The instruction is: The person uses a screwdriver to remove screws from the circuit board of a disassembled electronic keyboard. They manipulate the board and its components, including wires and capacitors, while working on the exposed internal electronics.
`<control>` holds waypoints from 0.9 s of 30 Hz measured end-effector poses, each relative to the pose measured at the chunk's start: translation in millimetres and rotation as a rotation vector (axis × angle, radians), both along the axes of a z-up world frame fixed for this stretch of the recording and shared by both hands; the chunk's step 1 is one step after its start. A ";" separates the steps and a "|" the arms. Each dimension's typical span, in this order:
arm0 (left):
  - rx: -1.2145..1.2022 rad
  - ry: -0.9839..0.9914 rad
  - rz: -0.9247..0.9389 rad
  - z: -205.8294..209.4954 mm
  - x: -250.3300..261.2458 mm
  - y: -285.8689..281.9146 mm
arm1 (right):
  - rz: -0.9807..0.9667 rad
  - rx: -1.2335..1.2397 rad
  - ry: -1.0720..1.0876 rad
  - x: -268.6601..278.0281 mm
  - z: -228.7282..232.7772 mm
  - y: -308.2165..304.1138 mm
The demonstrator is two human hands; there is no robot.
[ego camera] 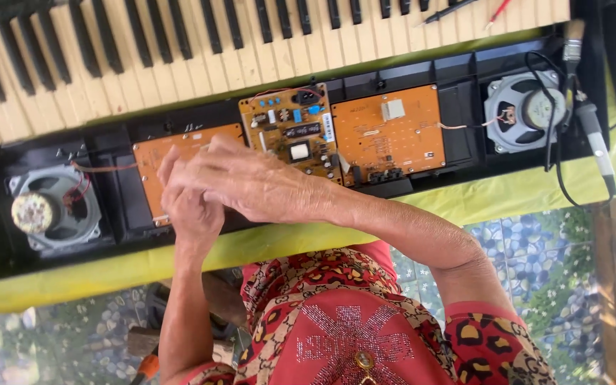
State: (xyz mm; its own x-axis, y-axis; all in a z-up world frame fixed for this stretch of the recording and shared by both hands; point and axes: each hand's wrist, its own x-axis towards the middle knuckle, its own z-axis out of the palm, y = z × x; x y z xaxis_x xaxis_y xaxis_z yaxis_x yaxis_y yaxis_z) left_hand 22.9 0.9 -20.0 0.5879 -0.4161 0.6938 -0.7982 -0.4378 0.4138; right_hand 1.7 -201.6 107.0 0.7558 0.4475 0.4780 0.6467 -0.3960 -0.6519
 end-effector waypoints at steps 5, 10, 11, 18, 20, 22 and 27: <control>-0.011 0.073 0.070 16.5 -3.4 -11.7 | -0.020 -0.116 -0.071 9.3 -18.2 -3.8; 0.009 -0.025 0.109 -1.5 -3.9 -6.1 | -0.029 -0.080 -0.051 10.2 -19.8 1.0; 0.003 -0.040 0.108 -8.3 -2.0 -4.6 | 0.035 -0.014 -0.031 9.4 -8.1 -4.2; 0.021 -0.014 0.114 3.8 -1.8 -11.6 | 0.007 0.089 -0.058 11.7 -25.4 -11.3; 0.029 -0.028 0.101 1.5 -2.2 -13.9 | 0.026 0.120 -0.003 9.7 -19.1 -9.8; 0.036 -0.039 0.086 3.3 -3.5 -15.1 | 0.045 0.149 0.055 8.9 -0.1 -8.4; -0.017 -0.005 0.013 36.1 -3.2 -17.4 | 0.113 0.151 0.123 13.5 20.2 -3.6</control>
State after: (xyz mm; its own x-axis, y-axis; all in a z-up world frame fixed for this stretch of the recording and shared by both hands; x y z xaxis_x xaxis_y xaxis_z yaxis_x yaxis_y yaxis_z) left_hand 19.6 -16.5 16.1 0.5900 -0.3964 0.7034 -0.7943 -0.4412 0.4176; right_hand 15.3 -205.2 127.3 0.7617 0.4632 0.4531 0.5933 -0.2174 -0.7751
